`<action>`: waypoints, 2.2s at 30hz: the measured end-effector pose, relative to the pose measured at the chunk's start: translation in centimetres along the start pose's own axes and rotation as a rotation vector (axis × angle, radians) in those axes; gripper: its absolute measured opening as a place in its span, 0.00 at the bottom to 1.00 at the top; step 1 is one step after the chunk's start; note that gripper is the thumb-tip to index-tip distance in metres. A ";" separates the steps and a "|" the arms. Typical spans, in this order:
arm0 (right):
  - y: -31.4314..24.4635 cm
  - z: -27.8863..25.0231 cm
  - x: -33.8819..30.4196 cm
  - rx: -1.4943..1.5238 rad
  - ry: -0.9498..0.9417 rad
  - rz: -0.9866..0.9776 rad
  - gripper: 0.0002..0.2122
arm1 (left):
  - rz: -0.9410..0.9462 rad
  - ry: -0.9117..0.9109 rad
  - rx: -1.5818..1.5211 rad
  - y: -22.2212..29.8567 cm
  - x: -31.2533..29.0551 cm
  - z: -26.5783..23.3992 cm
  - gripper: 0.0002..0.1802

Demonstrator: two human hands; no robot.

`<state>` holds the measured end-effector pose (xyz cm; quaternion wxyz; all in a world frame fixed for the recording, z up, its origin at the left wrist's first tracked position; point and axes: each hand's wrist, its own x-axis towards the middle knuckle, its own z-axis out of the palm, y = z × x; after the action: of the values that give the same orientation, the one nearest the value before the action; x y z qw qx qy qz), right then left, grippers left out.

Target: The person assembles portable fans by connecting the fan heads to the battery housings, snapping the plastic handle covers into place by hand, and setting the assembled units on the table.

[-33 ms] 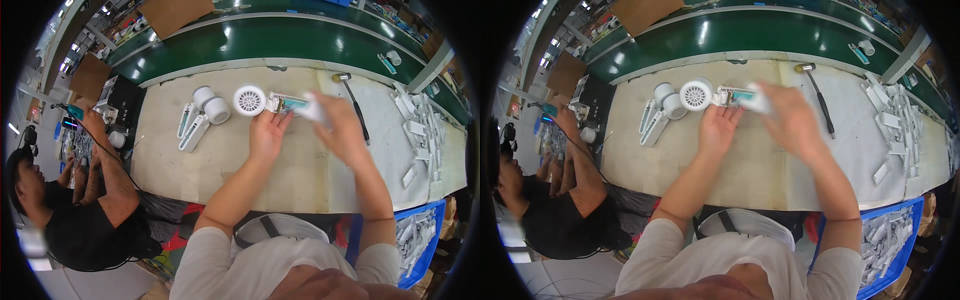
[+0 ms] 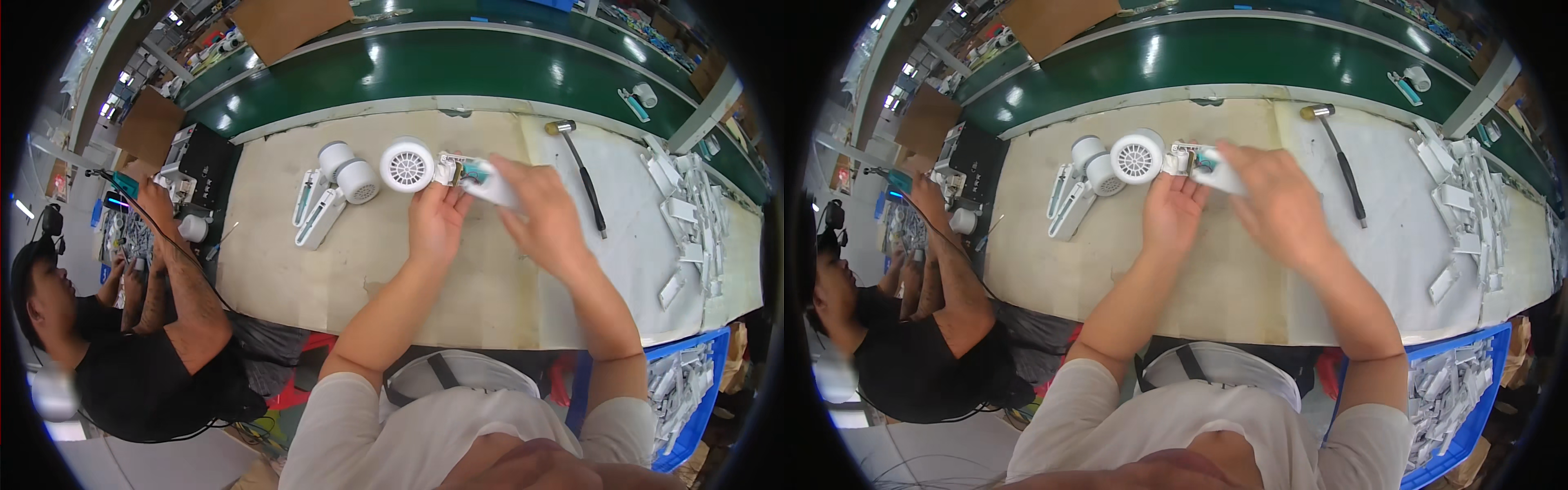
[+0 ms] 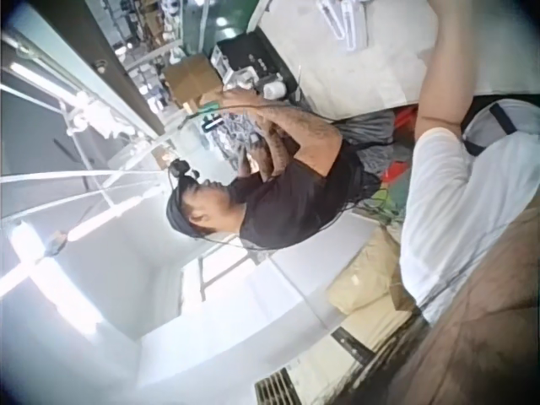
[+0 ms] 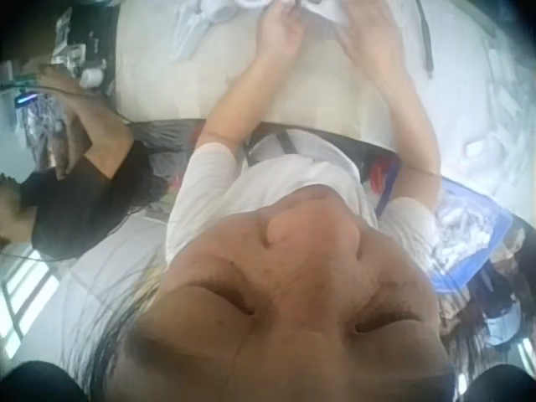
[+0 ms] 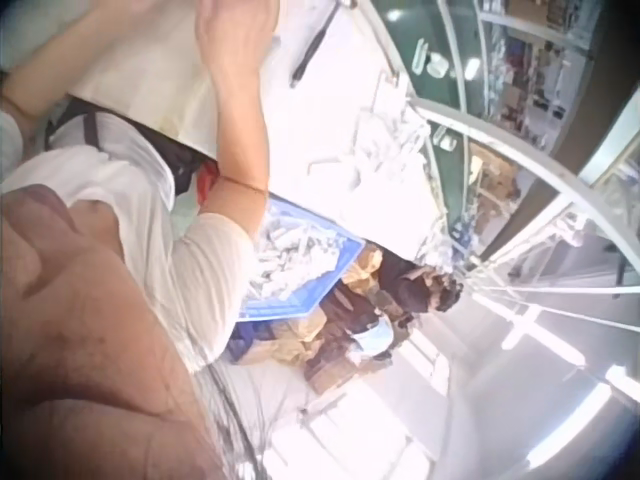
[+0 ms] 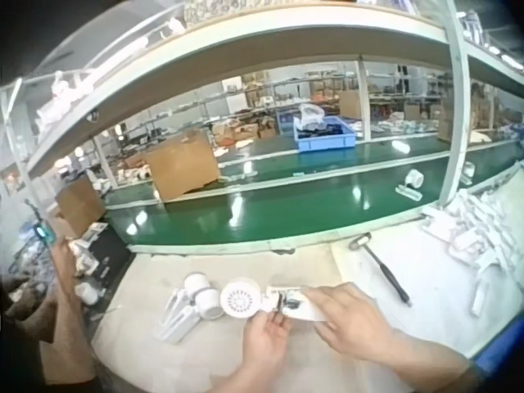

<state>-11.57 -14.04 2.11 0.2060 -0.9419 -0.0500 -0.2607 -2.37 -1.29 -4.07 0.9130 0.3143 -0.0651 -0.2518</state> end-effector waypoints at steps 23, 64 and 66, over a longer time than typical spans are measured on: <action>-1.0 0.7 0.3 -0.065 0.260 0.000 0.28 | 0.169 -0.143 0.018 0.6 -1.0 1.2 0.19; 0.0 2.3 -0.9 0.057 0.303 -0.175 0.27 | -0.013 -0.135 0.069 0.0 -2.5 2.0 0.20; 0.0 2.1 -1.4 0.000 0.295 -0.229 0.26 | -0.058 -0.077 0.084 0.3 -1.6 1.5 0.17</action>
<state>-11.76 -13.17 -0.19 0.1798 -0.8816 -0.1264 -0.4177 -4.04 -1.14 -2.63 0.8881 0.3442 -0.1015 -0.2872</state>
